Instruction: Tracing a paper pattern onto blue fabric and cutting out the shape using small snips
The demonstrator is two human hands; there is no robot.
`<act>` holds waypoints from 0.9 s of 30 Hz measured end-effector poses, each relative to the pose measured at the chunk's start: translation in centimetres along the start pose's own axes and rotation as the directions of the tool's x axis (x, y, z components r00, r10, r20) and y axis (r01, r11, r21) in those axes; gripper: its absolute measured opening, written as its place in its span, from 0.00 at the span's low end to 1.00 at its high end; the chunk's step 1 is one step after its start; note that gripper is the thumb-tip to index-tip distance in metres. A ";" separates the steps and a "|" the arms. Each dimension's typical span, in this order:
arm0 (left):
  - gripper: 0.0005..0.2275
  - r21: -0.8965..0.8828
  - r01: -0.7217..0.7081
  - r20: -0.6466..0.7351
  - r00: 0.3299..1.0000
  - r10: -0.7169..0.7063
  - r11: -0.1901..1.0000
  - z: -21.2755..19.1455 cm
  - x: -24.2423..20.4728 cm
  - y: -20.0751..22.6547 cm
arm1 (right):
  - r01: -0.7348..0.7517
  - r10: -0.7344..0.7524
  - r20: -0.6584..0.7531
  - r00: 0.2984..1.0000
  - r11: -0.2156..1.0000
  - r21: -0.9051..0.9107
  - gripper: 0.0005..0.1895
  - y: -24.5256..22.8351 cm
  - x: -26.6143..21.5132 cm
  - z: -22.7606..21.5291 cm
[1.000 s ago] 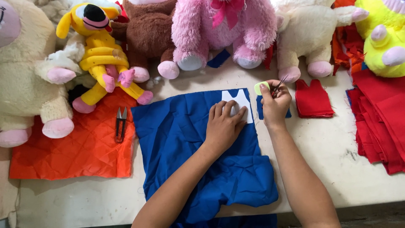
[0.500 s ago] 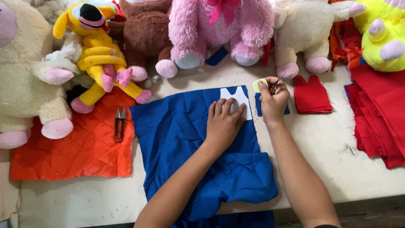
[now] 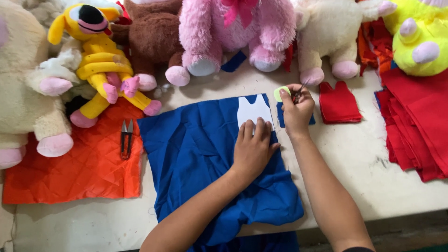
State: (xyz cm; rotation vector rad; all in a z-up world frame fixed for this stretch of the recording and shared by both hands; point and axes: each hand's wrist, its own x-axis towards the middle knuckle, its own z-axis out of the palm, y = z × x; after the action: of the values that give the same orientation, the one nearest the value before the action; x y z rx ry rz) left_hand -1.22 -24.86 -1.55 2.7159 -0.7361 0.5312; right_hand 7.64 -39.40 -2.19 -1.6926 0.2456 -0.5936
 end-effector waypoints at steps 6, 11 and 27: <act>0.25 -0.014 0.024 0.057 0.998 -0.023 1.000 0.6 -0.3 0.0 | -0.012 0.012 -0.007 1.000 1.000 -0.017 0.07 -0.9 -0.1 0.0; 0.19 -0.011 0.009 0.005 1.000 -0.009 1.000 2.1 0.3 -1.1 | -0.001 0.001 0.005 1.000 1.000 -0.007 0.08 -1.4 -0.2 -0.1; 0.10 -0.027 0.009 0.010 1.000 -0.009 1.000 1.2 1.3 -2.6 | 0.018 -0.018 0.076 0.997 1.000 -0.010 0.08 -0.7 0.4 -0.1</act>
State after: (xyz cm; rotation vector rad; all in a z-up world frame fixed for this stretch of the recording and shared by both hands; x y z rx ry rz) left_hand 1.51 -23.69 -2.58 2.6974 -0.7279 0.5029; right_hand 7.82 -39.50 -1.40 -1.7252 0.1796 -0.5412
